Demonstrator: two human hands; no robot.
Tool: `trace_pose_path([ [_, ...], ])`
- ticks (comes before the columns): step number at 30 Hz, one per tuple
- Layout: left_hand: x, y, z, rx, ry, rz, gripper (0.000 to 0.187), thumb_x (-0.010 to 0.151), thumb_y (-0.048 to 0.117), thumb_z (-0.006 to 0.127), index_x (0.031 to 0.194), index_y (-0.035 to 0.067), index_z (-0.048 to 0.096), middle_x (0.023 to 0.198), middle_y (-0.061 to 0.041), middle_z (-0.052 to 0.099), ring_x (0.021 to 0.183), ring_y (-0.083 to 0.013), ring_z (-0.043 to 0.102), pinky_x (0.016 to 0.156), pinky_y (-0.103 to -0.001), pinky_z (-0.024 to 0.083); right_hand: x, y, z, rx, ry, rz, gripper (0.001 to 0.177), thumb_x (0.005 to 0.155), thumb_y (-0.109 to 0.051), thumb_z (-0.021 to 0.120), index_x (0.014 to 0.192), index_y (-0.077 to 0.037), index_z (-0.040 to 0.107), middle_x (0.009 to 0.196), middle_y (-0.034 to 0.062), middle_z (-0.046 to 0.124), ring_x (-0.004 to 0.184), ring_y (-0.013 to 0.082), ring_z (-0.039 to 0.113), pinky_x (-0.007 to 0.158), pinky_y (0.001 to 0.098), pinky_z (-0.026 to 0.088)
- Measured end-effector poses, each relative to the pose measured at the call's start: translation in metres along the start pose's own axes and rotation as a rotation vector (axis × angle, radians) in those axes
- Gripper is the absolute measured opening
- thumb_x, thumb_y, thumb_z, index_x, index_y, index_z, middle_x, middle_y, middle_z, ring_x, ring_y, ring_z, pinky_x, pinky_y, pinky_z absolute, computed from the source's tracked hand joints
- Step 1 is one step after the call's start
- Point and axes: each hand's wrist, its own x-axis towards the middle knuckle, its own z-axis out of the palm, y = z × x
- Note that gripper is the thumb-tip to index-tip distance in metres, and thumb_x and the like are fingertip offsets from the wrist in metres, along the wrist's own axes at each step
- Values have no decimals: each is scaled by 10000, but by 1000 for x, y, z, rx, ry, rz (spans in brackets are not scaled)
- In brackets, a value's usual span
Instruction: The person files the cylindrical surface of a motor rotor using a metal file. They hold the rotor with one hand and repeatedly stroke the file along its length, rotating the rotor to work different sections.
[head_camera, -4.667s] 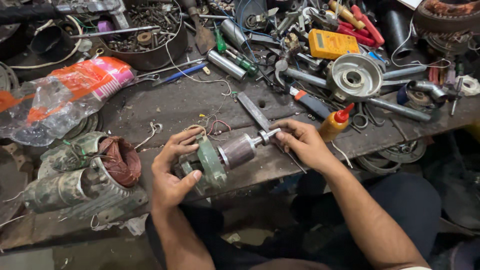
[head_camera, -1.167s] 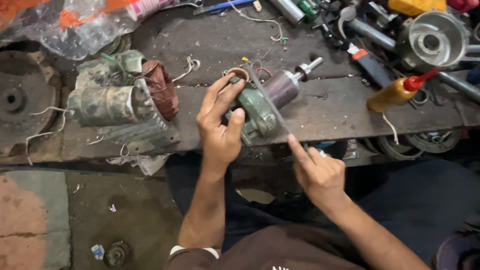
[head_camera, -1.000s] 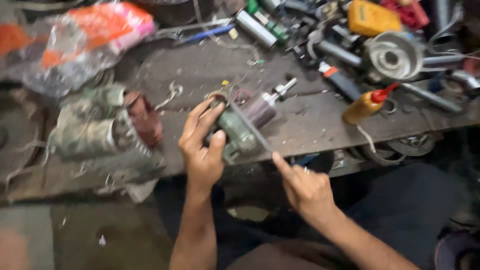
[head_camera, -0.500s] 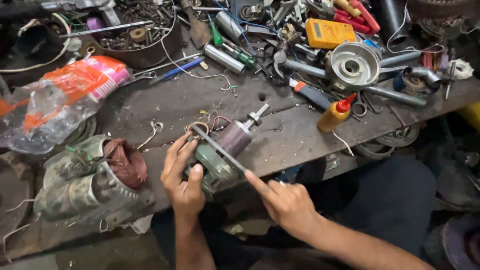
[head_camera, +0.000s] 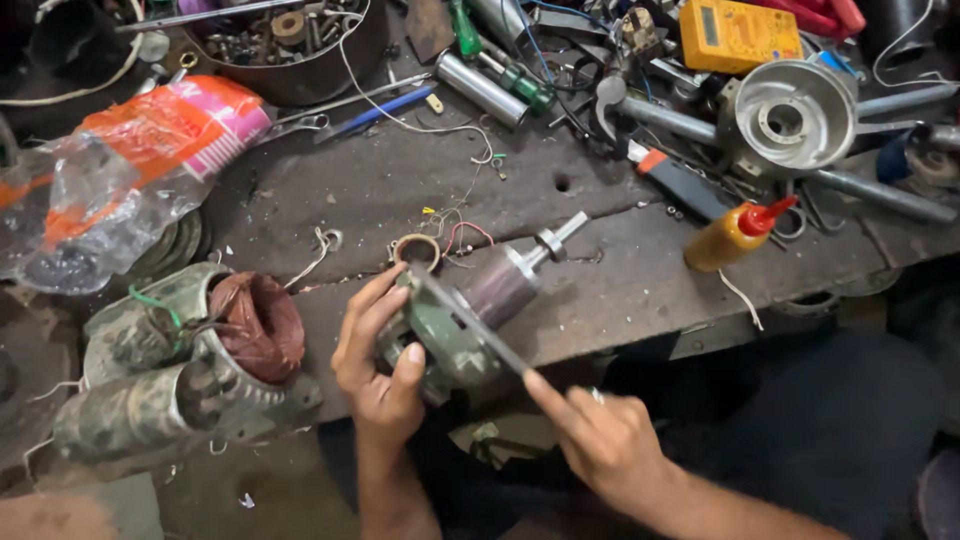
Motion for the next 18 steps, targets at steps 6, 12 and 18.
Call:
trace_pose_path([
  [6, -1, -14, -2, -85, -38, -14, 461, 936, 287, 662, 1281, -19, 664, 1401, -260, 650, 1280, -338, 656, 1152, -431, 482, -31, 8, 0, 61, -2, -27, 658, 688, 53, 727, 1335, 26, 607, 709, 42, 506, 506, 185, 534, 454, 339, 430],
  [12, 6, -7, 0, -43, -17, -31, 496, 917, 324, 640, 1261, -31, 680, 1390, -262, 650, 1304, -346, 645, 1169, -438, 469, -8, 12, 9, 31, 37, -20, 678, 712, 78, 700, 1379, 6, 597, 701, 52, 503, 504, 194, 529, 469, 350, 436],
  [18, 3, -9, -2, -86, -99, 10, 512, 955, 338, 619, 1305, -31, 678, 1445, -254, 612, 1354, -364, 617, 1196, -450, 456, -27, -8, -11, -21, 5, 46, 667, 751, 60, 708, 1403, -5, 582, 654, 41, 472, 484, 186, 529, 446, 352, 440],
])
